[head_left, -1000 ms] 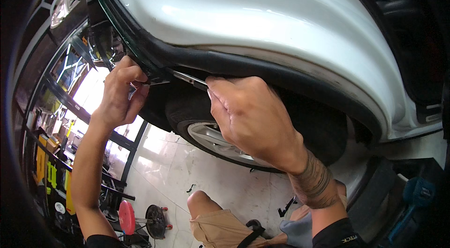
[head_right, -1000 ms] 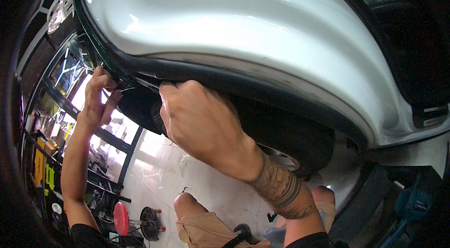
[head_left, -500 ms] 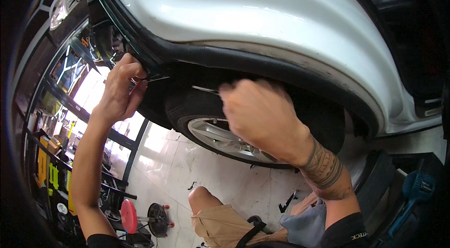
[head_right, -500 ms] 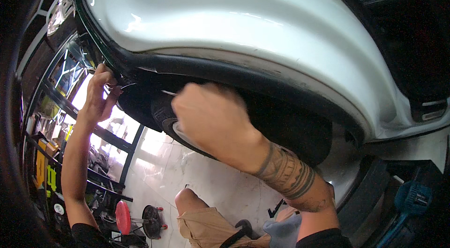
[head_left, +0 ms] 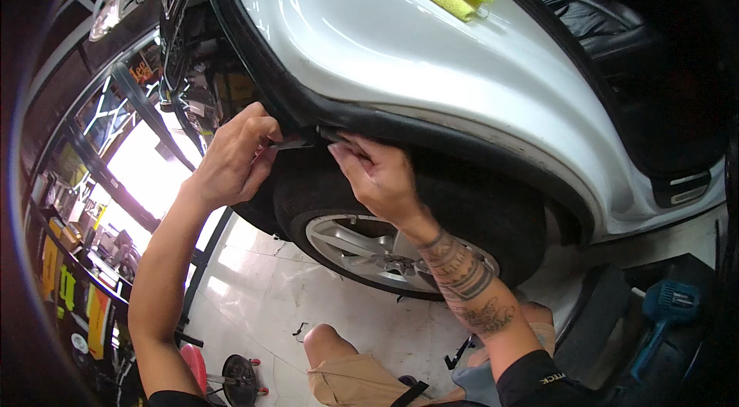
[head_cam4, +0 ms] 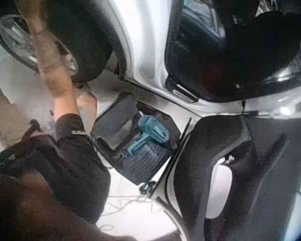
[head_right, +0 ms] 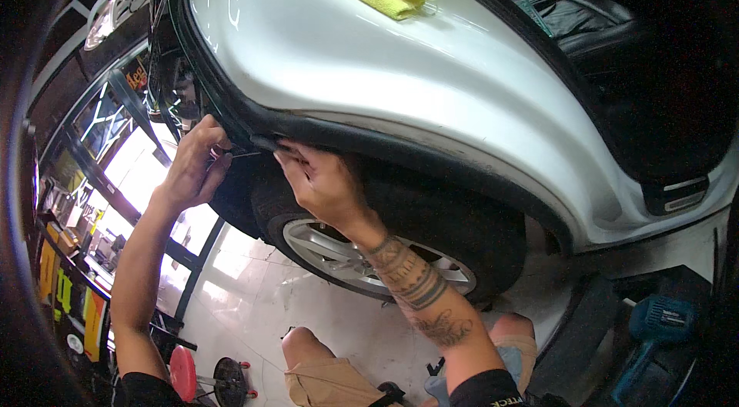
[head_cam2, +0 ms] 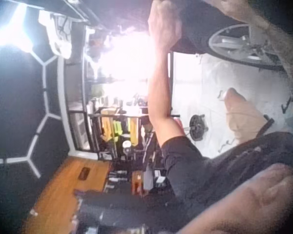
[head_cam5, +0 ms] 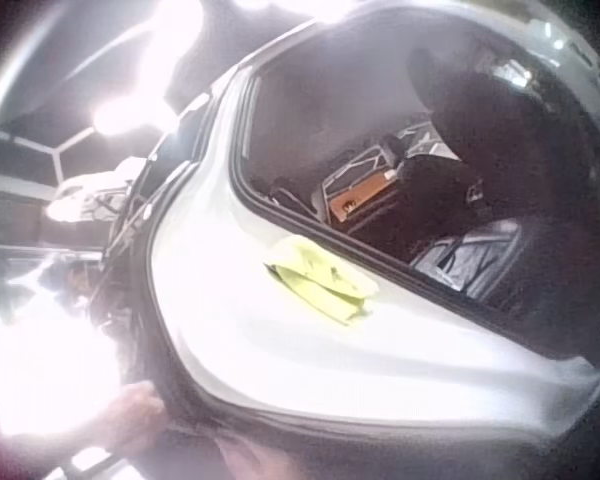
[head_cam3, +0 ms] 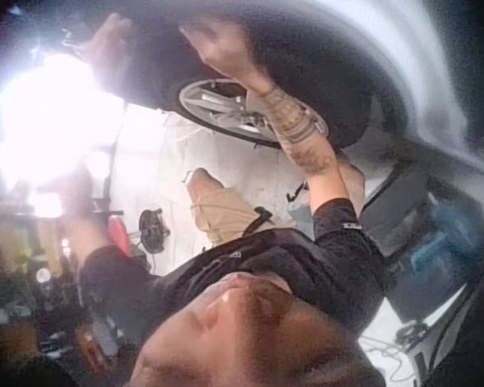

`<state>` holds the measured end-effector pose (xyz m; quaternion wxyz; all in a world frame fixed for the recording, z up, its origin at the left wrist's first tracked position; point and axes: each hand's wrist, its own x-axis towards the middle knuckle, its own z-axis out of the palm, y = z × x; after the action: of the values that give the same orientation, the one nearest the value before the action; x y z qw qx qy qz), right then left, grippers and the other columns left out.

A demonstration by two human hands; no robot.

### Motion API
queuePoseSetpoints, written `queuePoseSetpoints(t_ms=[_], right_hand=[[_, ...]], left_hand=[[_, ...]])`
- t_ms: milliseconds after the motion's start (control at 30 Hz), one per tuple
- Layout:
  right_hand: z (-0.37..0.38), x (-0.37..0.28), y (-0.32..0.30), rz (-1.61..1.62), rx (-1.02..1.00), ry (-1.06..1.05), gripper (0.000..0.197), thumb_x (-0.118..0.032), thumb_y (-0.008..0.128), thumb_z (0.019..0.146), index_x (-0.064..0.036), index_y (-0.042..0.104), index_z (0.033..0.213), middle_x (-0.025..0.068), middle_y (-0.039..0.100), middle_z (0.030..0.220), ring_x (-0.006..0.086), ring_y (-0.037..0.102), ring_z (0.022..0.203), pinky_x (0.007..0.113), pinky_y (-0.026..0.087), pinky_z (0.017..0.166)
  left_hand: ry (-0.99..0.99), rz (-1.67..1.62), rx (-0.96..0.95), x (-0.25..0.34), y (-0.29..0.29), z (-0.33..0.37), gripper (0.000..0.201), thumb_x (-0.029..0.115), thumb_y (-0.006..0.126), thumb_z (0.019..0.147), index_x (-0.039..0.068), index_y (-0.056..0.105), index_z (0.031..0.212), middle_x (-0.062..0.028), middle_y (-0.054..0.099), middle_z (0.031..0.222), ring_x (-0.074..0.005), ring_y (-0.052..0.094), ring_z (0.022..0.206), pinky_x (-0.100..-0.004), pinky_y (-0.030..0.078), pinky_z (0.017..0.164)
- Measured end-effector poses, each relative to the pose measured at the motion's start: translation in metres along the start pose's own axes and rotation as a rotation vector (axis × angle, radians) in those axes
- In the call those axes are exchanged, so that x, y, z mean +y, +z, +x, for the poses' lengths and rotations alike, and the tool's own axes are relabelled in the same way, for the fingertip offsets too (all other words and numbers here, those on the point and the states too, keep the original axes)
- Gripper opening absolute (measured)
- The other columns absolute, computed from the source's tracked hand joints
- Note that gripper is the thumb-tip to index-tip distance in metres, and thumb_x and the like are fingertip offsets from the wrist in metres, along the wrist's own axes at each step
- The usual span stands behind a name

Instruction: The person applies a black vinyl wrap to the front fender of a white car. They use a squeegee to smooth the wrap, a knife to trim edges, and a heat gun to activate the adhesive and conform the material to the wheel arch and bumper contours.

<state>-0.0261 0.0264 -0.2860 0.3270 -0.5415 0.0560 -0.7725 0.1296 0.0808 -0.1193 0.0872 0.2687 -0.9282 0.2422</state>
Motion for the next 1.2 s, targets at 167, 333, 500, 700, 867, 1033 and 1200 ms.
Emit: queuePoseSetpoints(t_ms=[167, 333, 500, 700, 867, 1033, 1200], right_hand=[[0.011, -0.007, 0.025, 0.273, 0.103, 0.126, 0.019, -0.009, 0.065, 0.093, 0.0019, 0.069, 0.109, -0.0012, 0.068, 0.093, 0.0051, 0.056, 0.084, 0.019, 0.046, 0.076], [0.012, -0.006, 0.027, 0.321, 0.140, 0.224, 0.014, -0.011, 0.066, 0.094, 0.0000, 0.071, 0.101, -0.0002, 0.069, 0.092, 0.0043, 0.057, 0.082, 0.021, 0.045, 0.075], [0.012, -0.008, 0.033, 0.428, 0.185, 0.243, 0.015, -0.011, 0.066, 0.093, 0.0011, 0.070, 0.102, 0.0010, 0.070, 0.093, 0.0057, 0.058, 0.083, 0.020, 0.045, 0.077], [0.014, -0.006, 0.032, 0.285, 0.250, 0.145, 0.015, -0.010, 0.067, 0.093, 0.0026, 0.069, 0.101, 0.0004, 0.069, 0.091, 0.0057, 0.057, 0.079, 0.021, 0.046, 0.073], [0.005, 0.021, 0.043, 0.008, 0.287, 0.080, 0.014, -0.012, 0.068, 0.092, 0.0024, 0.068, 0.092, 0.0006, 0.066, 0.079, 0.0060, 0.054, 0.068, 0.025, 0.045, 0.061], [0.008, 0.018, 0.034, -0.422, 0.291, -0.120, 0.016, -0.011, 0.061, 0.092, -0.0008, 0.063, 0.080, 0.0120, 0.059, 0.063, 0.0223, 0.055, 0.053, 0.036, 0.043, 0.050], [0.012, 0.064, 0.003, -0.758, 0.369, -0.280, 0.015, -0.006, 0.061, 0.090, 0.0010, 0.069, 0.100, 0.0169, 0.071, 0.101, 0.0277, 0.068, 0.094, 0.038, 0.050, 0.085]], left_hand=[[0.006, -0.002, 0.019, 0.006, -0.001, 0.004, 0.041, -0.012, 0.056, 0.075, 0.006, 0.045, 0.111, -0.0119, 0.047, 0.088, -0.0285, 0.056, 0.073, -0.0376, 0.048, 0.064], [0.001, -0.006, 0.058, 0.008, 0.000, 0.004, 0.044, -0.011, 0.056, 0.075, 0.007, 0.045, 0.114, -0.0114, 0.046, 0.088, -0.0285, 0.057, 0.075, -0.0379, 0.049, 0.065], [-0.017, -0.005, 0.051, 0.006, 0.001, 0.002, 0.046, -0.011, 0.056, 0.073, 0.007, 0.046, 0.114, -0.0114, 0.045, 0.088, -0.0278, 0.057, 0.075, -0.0377, 0.049, 0.065], [-0.006, 0.017, 0.058, 0.005, 0.002, 0.011, 0.047, -0.010, 0.058, 0.073, 0.008, 0.048, 0.116, -0.0111, 0.044, 0.086, -0.0275, 0.054, 0.072, -0.0393, 0.046, 0.063], [-0.027, 0.111, 0.061, 0.003, 0.006, 0.000, 0.049, -0.005, 0.060, 0.072, 0.010, 0.055, 0.118, -0.0104, 0.044, 0.085, -0.0270, 0.052, 0.072, -0.0395, 0.044, 0.061], [0.009, 0.206, 0.129, 0.011, 0.007, 0.009, 0.043, 0.009, 0.067, 0.068, 0.018, 0.065, 0.109, -0.0066, 0.043, 0.082, -0.0233, 0.051, 0.072, -0.0358, 0.043, 0.054], [0.022, 0.143, 0.361, 0.011, 0.030, -0.004, 0.037, 0.013, 0.071, 0.067, 0.023, 0.069, 0.102, -0.0025, 0.042, 0.079, -0.0184, 0.048, 0.068, -0.0311, 0.039, 0.047]])
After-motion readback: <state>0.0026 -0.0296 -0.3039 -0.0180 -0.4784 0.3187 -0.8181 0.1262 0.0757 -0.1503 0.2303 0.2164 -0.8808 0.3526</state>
